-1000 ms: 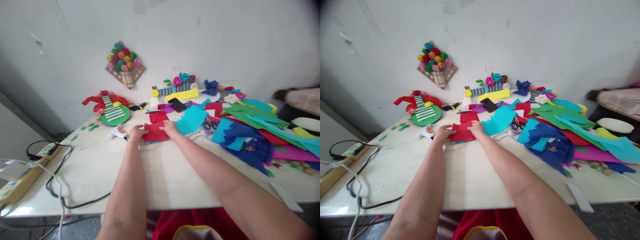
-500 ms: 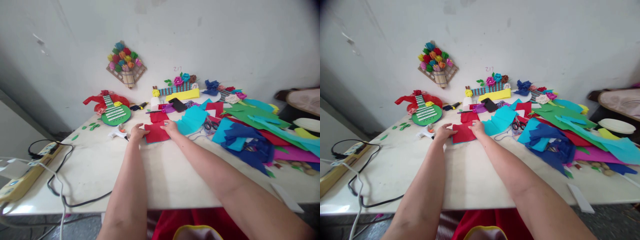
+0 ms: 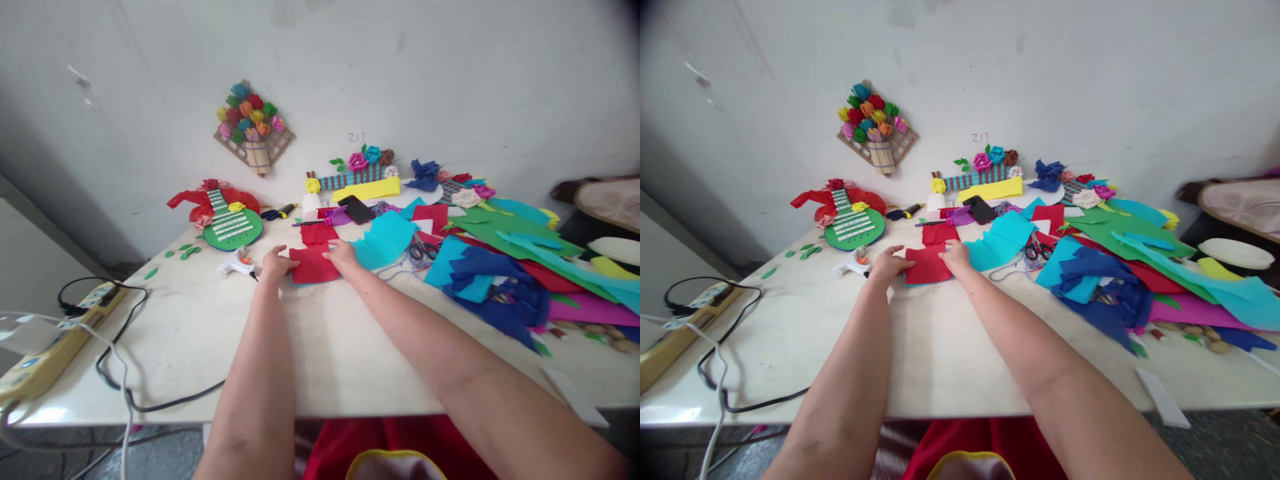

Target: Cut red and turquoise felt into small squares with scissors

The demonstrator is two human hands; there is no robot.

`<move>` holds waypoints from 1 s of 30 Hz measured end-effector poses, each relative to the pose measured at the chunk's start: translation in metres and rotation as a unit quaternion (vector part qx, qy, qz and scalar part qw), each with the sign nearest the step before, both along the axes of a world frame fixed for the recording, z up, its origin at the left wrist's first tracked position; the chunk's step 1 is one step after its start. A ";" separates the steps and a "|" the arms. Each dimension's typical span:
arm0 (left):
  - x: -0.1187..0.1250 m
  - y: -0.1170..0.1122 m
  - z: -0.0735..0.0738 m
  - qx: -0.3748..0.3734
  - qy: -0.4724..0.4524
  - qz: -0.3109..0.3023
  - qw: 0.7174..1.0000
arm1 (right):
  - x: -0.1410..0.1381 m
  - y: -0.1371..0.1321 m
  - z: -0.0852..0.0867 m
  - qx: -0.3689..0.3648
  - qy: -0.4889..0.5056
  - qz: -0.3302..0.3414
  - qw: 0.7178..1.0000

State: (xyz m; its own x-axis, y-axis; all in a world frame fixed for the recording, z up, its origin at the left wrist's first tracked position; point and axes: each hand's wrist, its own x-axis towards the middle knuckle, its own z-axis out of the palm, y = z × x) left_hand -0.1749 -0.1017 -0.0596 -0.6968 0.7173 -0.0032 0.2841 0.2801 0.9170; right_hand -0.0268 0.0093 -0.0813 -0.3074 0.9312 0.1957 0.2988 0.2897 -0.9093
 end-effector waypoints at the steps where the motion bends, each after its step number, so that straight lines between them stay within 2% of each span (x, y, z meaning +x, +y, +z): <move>1: 0.001 -0.001 0.001 -0.003 0.009 0.005 1.000 | 0.000 0.000 0.000 0.002 0.000 0.002 1.000; 5: 0.004 -0.003 0.006 -0.011 0.033 0.006 0.999 | 0.000 0.000 0.000 0.008 -0.007 0.007 1.000; 8: 0.006 -0.004 0.008 -0.006 0.046 -0.017 0.999 | -0.001 0.000 0.000 0.022 -0.037 0.007 0.999; 13: 0.006 -0.004 0.006 0.025 0.049 -0.071 0.996 | 0.000 -0.005 0.003 0.064 -0.075 -0.001 0.995; 20: 0.003 -0.004 0.003 0.044 0.032 -0.087 0.995 | 0.008 -0.015 0.011 0.147 -0.164 -0.018 0.975; 24: 0.002 -0.005 0.001 0.053 0.043 -0.107 0.992 | 0.012 -0.021 0.015 0.142 -0.231 -0.021 0.962; 30: 0.001 -0.005 0.001 0.046 0.056 -0.113 0.991 | 0.015 -0.027 0.018 0.148 -0.275 -0.003 0.950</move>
State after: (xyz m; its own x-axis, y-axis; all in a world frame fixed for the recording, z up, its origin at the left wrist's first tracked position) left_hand -0.1735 -0.1068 -0.0584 -0.5109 0.8486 0.1373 0.4316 0.1151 0.8947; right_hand -0.0122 -0.0180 -0.0633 -0.4339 0.8624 0.2606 0.7069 0.5052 -0.4950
